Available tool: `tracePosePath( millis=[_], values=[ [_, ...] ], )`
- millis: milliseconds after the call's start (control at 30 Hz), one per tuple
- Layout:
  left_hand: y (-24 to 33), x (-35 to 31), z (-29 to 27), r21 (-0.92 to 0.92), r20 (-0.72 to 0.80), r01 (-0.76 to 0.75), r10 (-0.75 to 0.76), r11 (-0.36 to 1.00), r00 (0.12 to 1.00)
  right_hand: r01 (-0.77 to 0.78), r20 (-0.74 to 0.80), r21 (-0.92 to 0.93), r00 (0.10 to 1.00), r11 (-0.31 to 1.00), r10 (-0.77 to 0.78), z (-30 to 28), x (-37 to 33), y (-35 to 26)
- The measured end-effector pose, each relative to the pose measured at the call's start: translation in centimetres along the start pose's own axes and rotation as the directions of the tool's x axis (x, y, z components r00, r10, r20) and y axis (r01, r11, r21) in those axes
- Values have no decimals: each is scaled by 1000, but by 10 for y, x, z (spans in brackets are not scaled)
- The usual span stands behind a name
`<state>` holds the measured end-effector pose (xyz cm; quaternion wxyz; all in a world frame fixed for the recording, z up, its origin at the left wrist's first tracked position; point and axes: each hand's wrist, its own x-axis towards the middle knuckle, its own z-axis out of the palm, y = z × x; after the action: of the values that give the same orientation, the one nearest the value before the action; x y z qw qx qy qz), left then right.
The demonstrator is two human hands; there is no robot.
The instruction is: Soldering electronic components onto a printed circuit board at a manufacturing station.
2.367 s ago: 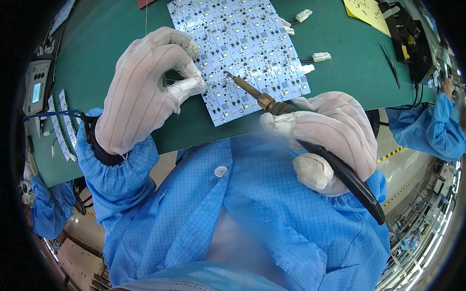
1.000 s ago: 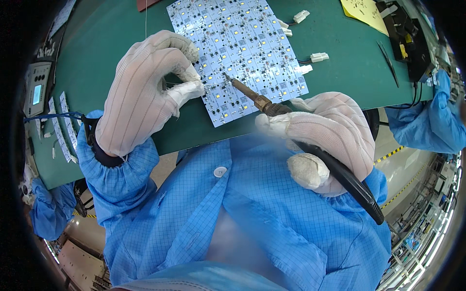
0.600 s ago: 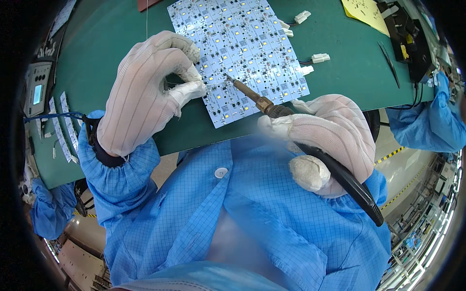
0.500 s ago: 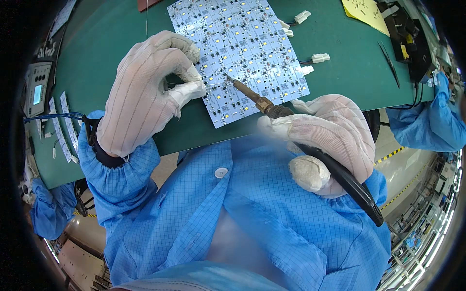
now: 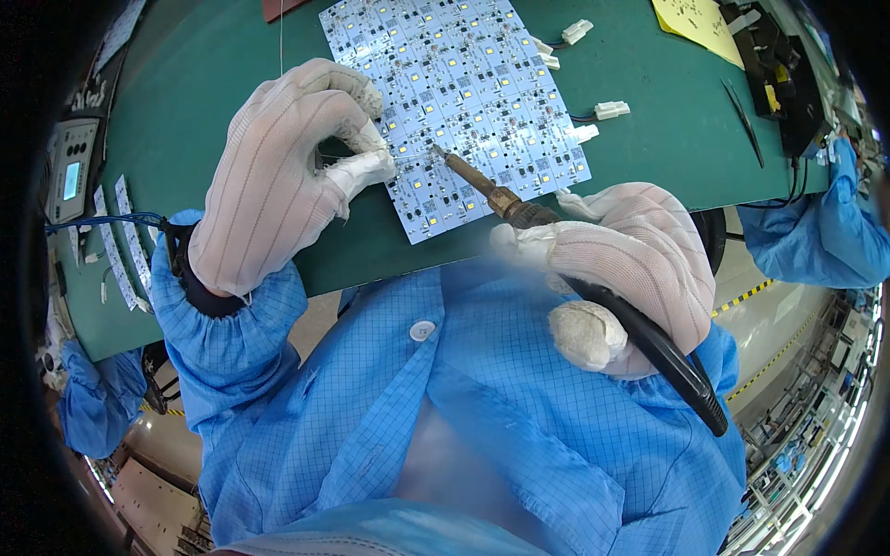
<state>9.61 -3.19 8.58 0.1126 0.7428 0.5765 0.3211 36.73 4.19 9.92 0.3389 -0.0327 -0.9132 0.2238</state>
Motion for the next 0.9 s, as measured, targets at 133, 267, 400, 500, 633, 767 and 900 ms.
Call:
tracePosePath(
  millis=[133,267,400,500,633,767,900],
  values=[
    [-1,-1,2,1,-9,6,-6,1000,1000,-64,-119,5,991,998,64,14,12,-15],
    [1,0,-1,-19,-13,-7,7,1000,1000,-92,-72,24,993,995,94,8,8,-11],
    [0,1,-2,39,8,14,-15,999,1000,-32,-106,50,994,998,37,12,10,-10],
    [1,0,-2,23,5,13,-13,1000,1000,-84,-117,12,990,996,85,13,16,-15],
    [1,1,0,12,-3,10,-10,1000,1000,-82,-142,32,986,996,86,13,15,-12],
    [-1,0,0,25,-14,-21,21,999,1000,-13,-130,-14,992,1000,11,12,15,-14],
    [0,-3,0,35,-22,-6,7,999,1000,-72,-30,1,997,997,72,6,11,-13]
  ],
)
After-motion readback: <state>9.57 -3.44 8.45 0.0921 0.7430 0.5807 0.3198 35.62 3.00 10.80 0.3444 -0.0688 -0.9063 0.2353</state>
